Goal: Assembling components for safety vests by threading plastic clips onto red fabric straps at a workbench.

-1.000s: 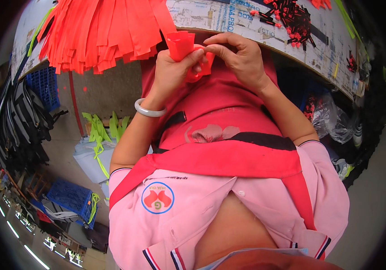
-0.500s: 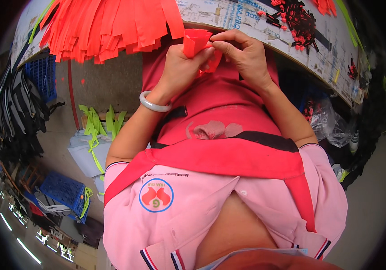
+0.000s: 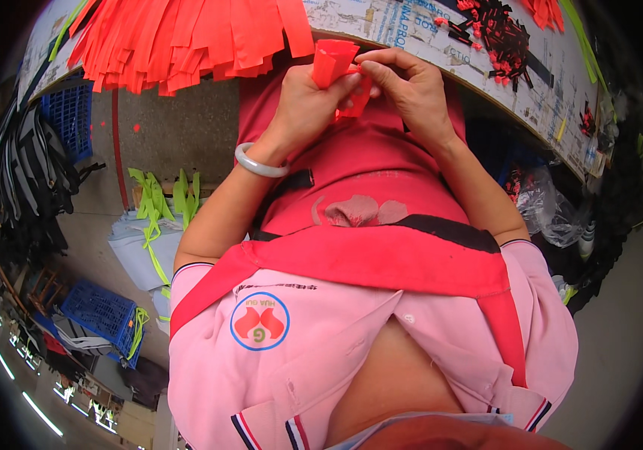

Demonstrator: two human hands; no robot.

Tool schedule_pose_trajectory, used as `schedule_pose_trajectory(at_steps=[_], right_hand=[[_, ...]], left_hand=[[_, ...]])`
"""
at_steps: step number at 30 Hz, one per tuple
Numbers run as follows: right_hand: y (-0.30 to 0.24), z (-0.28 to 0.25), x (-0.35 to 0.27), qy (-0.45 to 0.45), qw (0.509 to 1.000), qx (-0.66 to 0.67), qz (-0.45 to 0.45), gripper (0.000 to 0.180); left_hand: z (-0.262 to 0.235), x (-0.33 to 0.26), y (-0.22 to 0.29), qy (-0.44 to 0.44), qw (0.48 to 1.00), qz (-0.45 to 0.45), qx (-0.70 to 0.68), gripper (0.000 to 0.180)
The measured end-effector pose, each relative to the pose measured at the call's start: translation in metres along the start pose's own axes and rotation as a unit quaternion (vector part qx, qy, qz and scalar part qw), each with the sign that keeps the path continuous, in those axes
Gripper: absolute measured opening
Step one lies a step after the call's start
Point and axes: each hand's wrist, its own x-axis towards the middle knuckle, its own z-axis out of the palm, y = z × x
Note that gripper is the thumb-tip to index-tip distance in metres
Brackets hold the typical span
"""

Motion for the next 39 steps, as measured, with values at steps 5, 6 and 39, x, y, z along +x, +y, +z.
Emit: schedule_pose_trajectory(at_steps=[5,6,39], right_hand=[[-0.003,0.002,-0.003,0.012,0.999,-0.041,0.017,0.018],[-0.002,0.002,-0.003,0.015,0.999,-0.043,0.028,0.018],[-0.034,-0.003,-0.007,-0.101,0.991,0.001,0.086,0.018]], left_hand=[[-0.001,0.003,-0.003,0.017,1.0,-0.023,-0.003,0.011],[-0.002,0.004,-0.005,0.017,1.0,-0.023,-0.003,0.011],[-0.033,0.002,0.011,-0.092,0.988,-0.058,-0.105,0.023]])
